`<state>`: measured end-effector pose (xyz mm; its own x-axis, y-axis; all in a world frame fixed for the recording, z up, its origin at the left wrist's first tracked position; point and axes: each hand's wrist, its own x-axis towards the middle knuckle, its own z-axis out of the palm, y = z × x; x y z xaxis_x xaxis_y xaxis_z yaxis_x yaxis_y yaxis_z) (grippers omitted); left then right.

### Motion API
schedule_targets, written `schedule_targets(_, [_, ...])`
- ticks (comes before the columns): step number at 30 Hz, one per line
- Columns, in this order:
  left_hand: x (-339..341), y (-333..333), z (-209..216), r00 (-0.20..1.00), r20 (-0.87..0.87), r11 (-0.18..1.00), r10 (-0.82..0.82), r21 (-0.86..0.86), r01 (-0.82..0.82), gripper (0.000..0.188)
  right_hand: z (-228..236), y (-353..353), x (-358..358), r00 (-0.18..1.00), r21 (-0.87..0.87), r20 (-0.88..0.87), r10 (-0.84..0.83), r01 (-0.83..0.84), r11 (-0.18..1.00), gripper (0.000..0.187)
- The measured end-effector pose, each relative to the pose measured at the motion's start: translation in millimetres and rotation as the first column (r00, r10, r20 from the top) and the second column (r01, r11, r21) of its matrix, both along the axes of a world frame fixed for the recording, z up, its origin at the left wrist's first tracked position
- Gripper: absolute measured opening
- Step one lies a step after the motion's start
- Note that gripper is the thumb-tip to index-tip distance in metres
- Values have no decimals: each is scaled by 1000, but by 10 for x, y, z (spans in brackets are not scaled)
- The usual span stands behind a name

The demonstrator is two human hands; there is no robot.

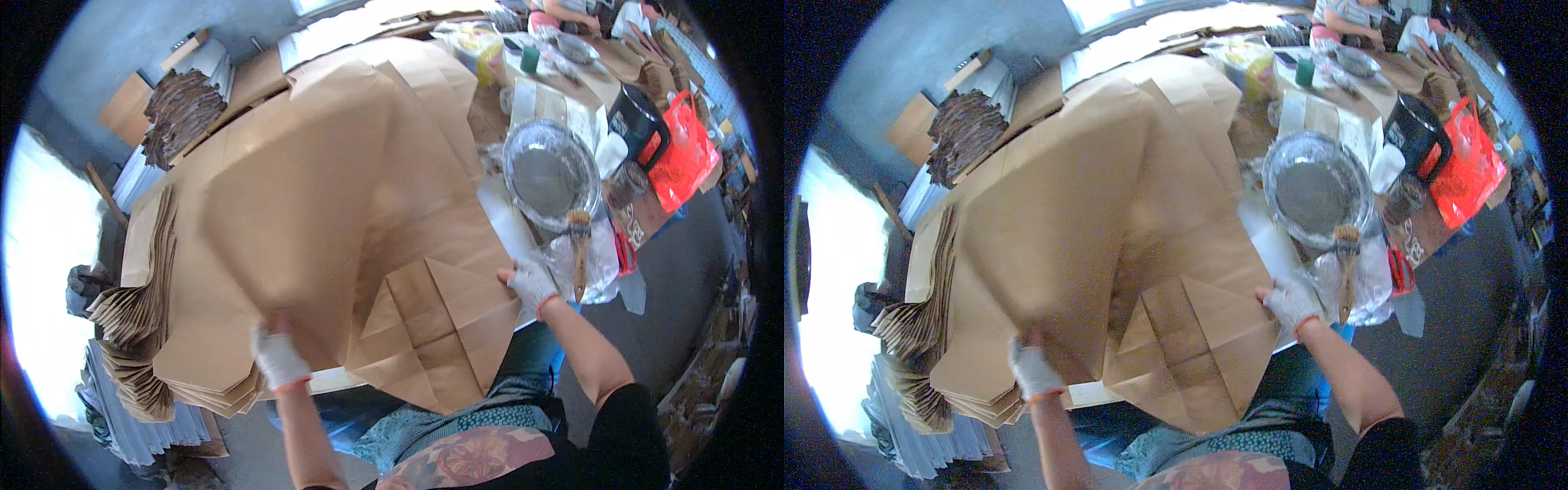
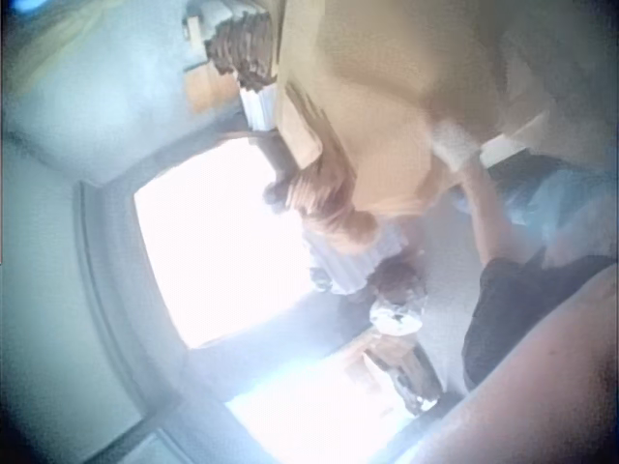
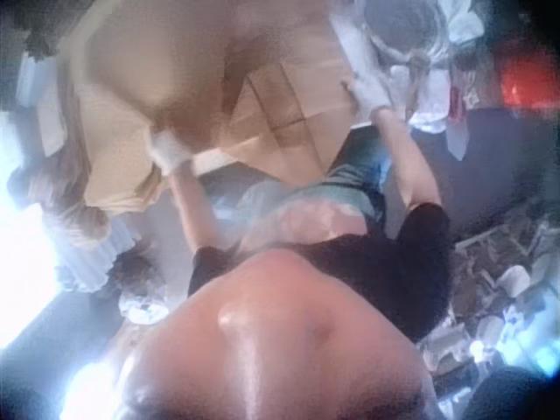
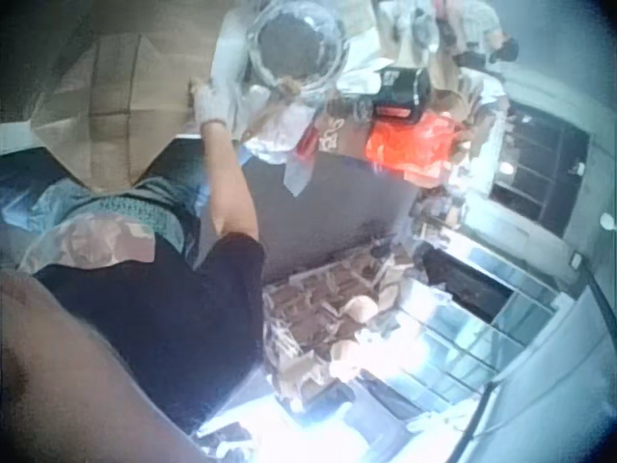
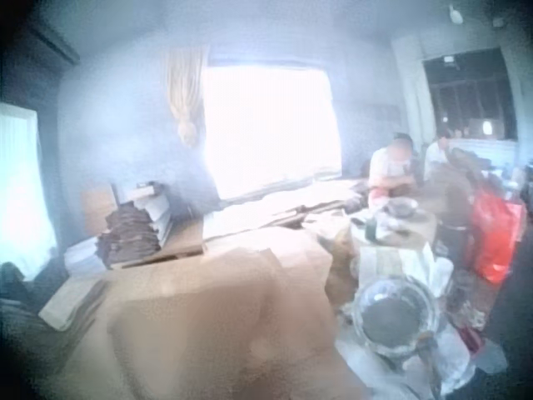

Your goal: The person sits on the floor and assembles paper bags by applying glue to the edges with a brush and folding the flaps to seal them. They repeatedly pick up flat paper sheets, apply adhesive, and fold the sides to form finished bags.

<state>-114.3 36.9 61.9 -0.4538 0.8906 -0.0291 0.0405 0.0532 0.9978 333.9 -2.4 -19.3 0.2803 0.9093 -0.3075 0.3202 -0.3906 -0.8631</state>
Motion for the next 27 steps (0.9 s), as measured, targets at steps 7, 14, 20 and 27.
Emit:
schedule_targets(7, [-1683,-69,199,834,108,838,542,8,-546,44,365,-236,12,935,-134,-332,128,-181,974,41])
schedule_targets(14, [-3052,-671,-226,640,-336,616,691,-188,-765,53,97,-451,-180,985,180,-167,-39,70,981,34])
schedule_targets(20, [-1429,-398,653,518,-660,800,544,223,-556,45,103,-342,-172,931,132,-318,-181,232,964,35])
schedule_targets(27, [161,746,-262,838,78,842,-540,59,537,52,291,716,-481,941,256,-242,-236,296,920,40])
